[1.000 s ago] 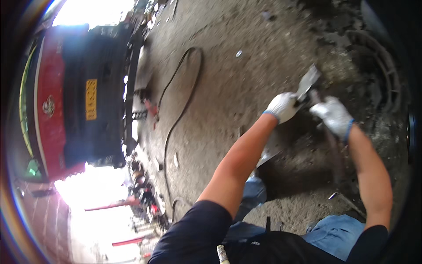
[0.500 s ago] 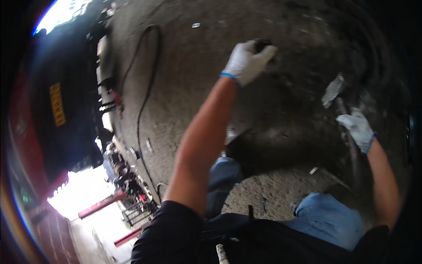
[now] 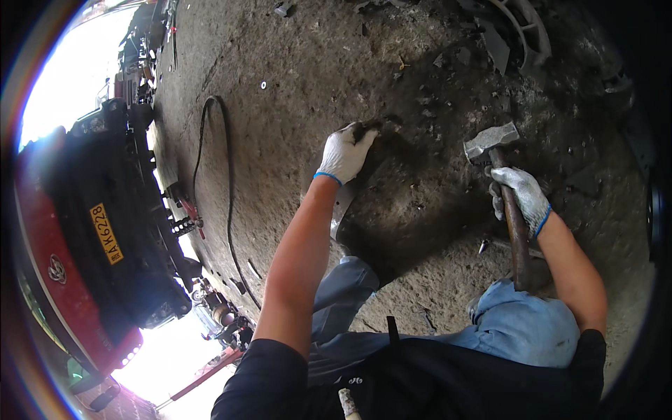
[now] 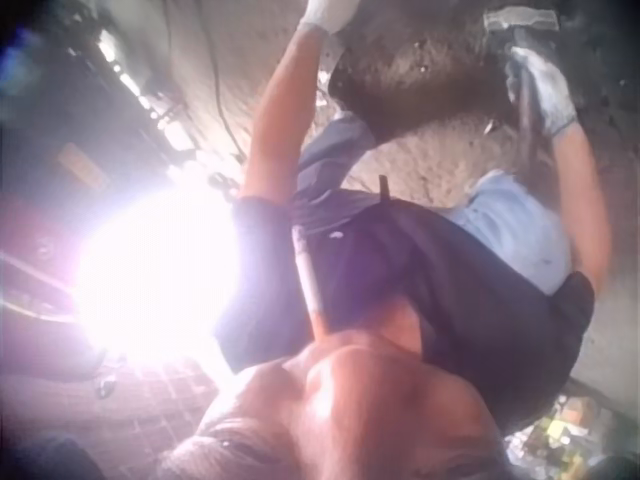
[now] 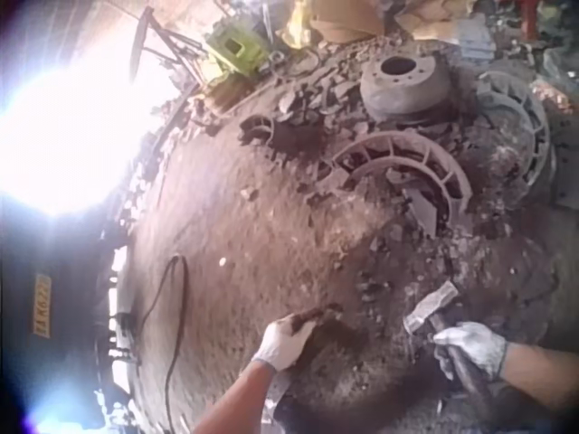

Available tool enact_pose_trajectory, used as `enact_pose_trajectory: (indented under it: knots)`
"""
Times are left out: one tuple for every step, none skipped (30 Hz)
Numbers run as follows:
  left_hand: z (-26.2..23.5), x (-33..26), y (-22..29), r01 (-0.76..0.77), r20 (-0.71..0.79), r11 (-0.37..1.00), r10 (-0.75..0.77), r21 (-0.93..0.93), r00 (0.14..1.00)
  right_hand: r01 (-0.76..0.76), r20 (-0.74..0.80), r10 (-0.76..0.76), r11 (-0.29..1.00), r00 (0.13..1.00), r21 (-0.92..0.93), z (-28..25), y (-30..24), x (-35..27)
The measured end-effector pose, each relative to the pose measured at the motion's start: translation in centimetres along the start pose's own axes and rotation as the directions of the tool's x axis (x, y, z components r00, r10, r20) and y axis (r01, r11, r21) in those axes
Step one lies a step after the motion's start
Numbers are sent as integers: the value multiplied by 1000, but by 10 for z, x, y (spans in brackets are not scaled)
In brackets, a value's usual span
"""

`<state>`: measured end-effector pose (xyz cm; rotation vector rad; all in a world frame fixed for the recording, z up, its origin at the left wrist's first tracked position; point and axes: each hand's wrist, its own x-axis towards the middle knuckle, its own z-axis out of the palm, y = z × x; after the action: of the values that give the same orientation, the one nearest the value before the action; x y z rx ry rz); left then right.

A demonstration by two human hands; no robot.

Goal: The person kneels on the floor and uses a hammer to repeatedly strike a metal plate, likely to remove rust or deformations. The person repositions the plate and continues hammering different areas.

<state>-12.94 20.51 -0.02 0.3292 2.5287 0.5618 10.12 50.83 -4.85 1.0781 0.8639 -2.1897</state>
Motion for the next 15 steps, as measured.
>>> enact_pose_trajectory:
  knots:
    - [0, -1, 0, 14, 9, 1000, -14, -28, 1000, 4, -9, -4, 1000, 1000, 15, 3, 0, -1]
    - [0, -1, -1, 29, 18, 998, -28, -57, 999, 1, -1, -1, 998, 1000, 62, 6, 0, -3]
    - [0, -3, -1, 18, 15, 998, -17, -68, 1000, -4, 7, 3, 994, 1000, 108, 7, 0, -5]
    - [0, -4, -2, 7, 13, 997, -6, -80, 1000, -8, 14, 6, 988, 1000, 154, 9, 1, -6]
    - [1, -4, -4, -60, -11, 997, 60, -51, 998, -24, 28, 19, 981, 999, 194, 9, 3, -5]
    - [2, -5, -6, -124, -33, 992, 123, -23, 992, -42, 42, 33, 972, 999, 230, 9, 4, -4]
    - [3, -5, -8, -187, -55, 982, 187, 6, 981, -60, 57, 46, 962, 997, 265, 10, 4, -4]
    - [3, -5, -10, -174, -47, 985, 174, 8, 984, -59, 65, 45, 970, 997, 235, 10, 2, -3]
    - [3, -5, -11, -164, -35, 986, 164, 8, 986, -58, 69, 44, 977, 997, 206, 10, 0, 0]
    - [4, -5, -11, -154, -23, 988, 154, 8, 988, -56, 73, 44, 982, 996, 178, 10, -3, 1]
    - [4, -4, -11, -168, -41, 985, 170, 35, 985, -2, 37, 1, 999, 999, 35, 14, -6, 1]
    - [6, -3, -10, -184, -52, 981, 187, 58, 981, 33, 58, -34, 999, 998, 11, 20, -12, -2]
    - [7, -4, -10, -196, -70, 977, 202, 84, 977, 71, 86, -69, 997, 994, -15, 28, -22, -6]
    - [8, -4, -10, -182, -59, 981, 186, 74, 981, 109, 115, -104, 993, 988, -40, 36, -30, -8]
    - [7, -5, -10, -167, -50, 984, 170, 64, 984, 126, 130, -117, 990, 985, -63, 44, -37, -8]
